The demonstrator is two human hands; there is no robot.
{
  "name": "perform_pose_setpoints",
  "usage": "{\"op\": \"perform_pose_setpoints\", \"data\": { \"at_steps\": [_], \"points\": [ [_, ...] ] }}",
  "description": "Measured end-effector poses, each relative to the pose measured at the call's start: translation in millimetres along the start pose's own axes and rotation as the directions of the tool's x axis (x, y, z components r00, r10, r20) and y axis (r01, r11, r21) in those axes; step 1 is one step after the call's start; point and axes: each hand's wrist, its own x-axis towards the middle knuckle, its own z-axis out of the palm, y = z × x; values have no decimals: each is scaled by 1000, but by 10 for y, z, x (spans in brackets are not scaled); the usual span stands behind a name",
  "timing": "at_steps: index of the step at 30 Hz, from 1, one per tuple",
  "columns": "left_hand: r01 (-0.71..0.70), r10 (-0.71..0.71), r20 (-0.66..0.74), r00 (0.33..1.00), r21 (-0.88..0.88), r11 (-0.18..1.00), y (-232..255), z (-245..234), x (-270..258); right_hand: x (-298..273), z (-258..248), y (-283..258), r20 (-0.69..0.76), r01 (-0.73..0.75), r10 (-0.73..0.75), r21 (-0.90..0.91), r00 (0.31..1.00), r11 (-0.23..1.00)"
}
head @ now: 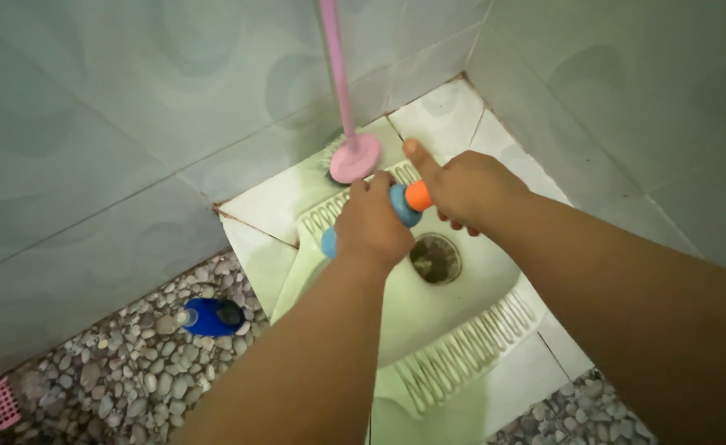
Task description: Cleaning a squat toilet using a brush and cleaning solution, then rinsing with water.
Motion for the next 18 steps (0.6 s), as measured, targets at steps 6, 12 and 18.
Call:
{"op": "perform_pose_setpoints", "data": {
  "at_steps": [6, 12, 18],
  "points": [
    [43, -43, -16, 999, -23, 999, 122, -39, 4, 435, 326, 344, -527, 653, -507, 128, 682, 746],
    [126, -134, -91, 987, -88, 988, -30, -14, 161, 368, 266, 187, -485, 666, -534, 144, 692, 732],
    [177, -172, -102, 980, 40, 983, -235, -110, 244, -66, -48, -188, 37, 50, -61, 254, 997, 966]
  ]
}}
